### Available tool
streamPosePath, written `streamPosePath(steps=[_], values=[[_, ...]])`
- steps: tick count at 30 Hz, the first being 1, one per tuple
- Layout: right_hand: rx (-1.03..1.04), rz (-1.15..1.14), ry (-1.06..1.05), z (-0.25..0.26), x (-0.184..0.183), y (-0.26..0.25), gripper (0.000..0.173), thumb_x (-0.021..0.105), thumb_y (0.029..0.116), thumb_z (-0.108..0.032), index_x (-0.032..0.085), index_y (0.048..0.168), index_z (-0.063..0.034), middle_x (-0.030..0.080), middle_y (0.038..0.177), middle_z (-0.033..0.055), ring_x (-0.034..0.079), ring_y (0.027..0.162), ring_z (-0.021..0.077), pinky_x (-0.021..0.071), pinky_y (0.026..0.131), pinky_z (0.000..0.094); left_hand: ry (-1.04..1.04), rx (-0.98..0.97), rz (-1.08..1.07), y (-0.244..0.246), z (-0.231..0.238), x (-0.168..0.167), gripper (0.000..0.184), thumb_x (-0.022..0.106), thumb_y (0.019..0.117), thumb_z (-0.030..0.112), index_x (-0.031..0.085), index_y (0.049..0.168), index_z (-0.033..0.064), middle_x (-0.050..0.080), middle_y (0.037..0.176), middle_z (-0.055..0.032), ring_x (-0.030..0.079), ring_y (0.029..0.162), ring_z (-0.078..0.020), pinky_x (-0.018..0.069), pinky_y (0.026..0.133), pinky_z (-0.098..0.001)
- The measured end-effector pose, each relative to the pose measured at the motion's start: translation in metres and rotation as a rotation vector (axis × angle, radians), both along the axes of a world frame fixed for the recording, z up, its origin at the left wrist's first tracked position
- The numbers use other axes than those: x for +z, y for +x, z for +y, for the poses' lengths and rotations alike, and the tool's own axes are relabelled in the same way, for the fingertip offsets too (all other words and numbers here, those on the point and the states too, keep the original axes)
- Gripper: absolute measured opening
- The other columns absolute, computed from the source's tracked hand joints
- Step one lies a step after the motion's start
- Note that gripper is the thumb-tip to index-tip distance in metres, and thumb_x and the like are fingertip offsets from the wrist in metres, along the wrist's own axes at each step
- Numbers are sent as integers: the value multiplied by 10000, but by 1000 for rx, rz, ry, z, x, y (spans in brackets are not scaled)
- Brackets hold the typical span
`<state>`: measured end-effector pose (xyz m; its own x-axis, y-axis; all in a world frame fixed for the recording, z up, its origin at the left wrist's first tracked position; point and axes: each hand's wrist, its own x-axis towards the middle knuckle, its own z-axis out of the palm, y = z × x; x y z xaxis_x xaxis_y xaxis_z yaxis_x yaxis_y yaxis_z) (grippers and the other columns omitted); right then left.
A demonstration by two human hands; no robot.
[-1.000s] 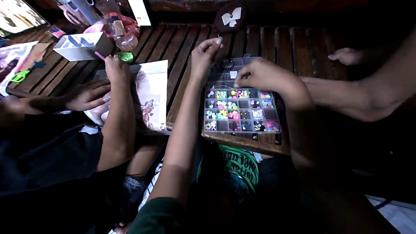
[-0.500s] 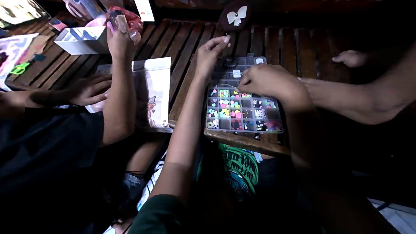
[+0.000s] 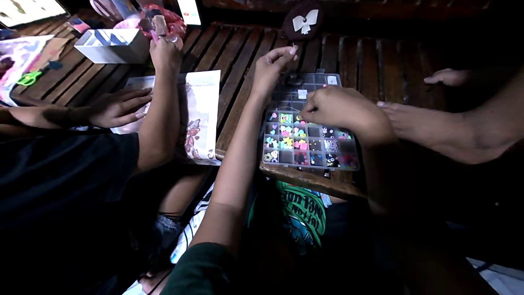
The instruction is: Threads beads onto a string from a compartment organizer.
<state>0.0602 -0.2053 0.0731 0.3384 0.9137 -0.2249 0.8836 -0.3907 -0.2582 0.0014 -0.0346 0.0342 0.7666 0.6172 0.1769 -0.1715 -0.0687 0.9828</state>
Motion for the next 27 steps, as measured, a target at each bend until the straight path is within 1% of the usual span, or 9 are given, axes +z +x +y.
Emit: streamPosePath(steps=[3, 8, 11, 14, 16, 18, 20, 22, 27], values=[[28, 73, 50, -1, -2, 4, 234, 608, 1037, -238, 799, 1011, -107, 718, 1091, 108, 673, 1002, 315, 499, 835, 620, -10, -4, -17, 0, 0, -1, 170, 587, 1044, 161, 684, 1098, 33, 675, 932, -9, 567, 738, -48, 466, 642, -212], [-20, 38, -10, 1, -4, 4, 256, 607, 1031, -248, 791, 953, -87, 723, 1072, 142, 670, 1004, 363, 486, 816, 656, -31, -14, -20, 0, 0, 0, 173, 585, 1045, 159, 679, 1109, 29, 677, 946, -18, 584, 774, -62, 482, 677, -233], [4, 65, 16, 3, -6, 4, 225, 608, 1036, -234, 795, 1011, -113, 718, 1087, 114, 670, 1006, 322, 489, 835, 628, -17, -11, -24, 1, 1, -2, 169, 588, 1043, 160, 684, 1098, 32, 675, 929, -11, 553, 716, -44, 454, 622, -210], [-26, -64, 60, 1, -5, 0, 168, 627, 1007, -184, 774, 1032, -106, 715, 1104, 145, 670, 1014, 373, 488, 808, 641, -15, -15, -6, 0, 0, 0, 174, 586, 1042, 151, 681, 1119, 26, 679, 964, -25, 592, 806, -70, 488, 701, -247], [0, -170, 130, -1, -18, 5, 136, 650, 987, -179, 768, 975, -112, 705, 1023, 130, 676, 943, 377, 494, 731, 643, -32, -19, -10, 1, -2, 0, 174, 593, 1039, 146, 678, 1120, 19, 680, 958, -28, 605, 830, -75, 502, 730, -250], [69, -324, 309, -5, -47, 22, 81, 712, 901, -214, 747, 840, -174, 687, 838, 75, 682, 762, 341, 494, 559, 619, -43, -22, -32, 3, -2, -2, 170, 599, 1035, 138, 677, 1112, 8, 677, 944, -31, 610, 821, -68, 513, 731, -239], [33, -363, 312, -5, -48, 13, 111, 712, 884, -203, 738, 801, -135, 677, 752, 128, 673, 696, 390, 474, 519, 634, -41, -12, -43, 3, -3, -3, 165, 607, 1028, 127, 686, 1098, 0, 687, 929, -31, 606, 800, -57, 504, 720, -227], [-83, -311, 117, 0, -17, -24, 137, 672, 956, -116, 723, 879, -14, 683, 846, 240, 677, 816, 476, 491, 629, 657, -42, -13, -36, 2, -4, 1, 162, 597, 1031, 109, 681, 1096, -13, 679, 925, -36, 589, 777, -52, 491, 699, -220], [-172, -374, -46, 14, 0, -63, 41, 665, 926, 40, 683, 908, 72, 674, 904, 284, 676, 867, 493, 506, 651, 625, -38, -28, -36, 1, -6, 3, 177, 584, 1035, 93, 672, 1112, -39, 685, 940, -56, 581, 767, -46, 485, 707, -216]])
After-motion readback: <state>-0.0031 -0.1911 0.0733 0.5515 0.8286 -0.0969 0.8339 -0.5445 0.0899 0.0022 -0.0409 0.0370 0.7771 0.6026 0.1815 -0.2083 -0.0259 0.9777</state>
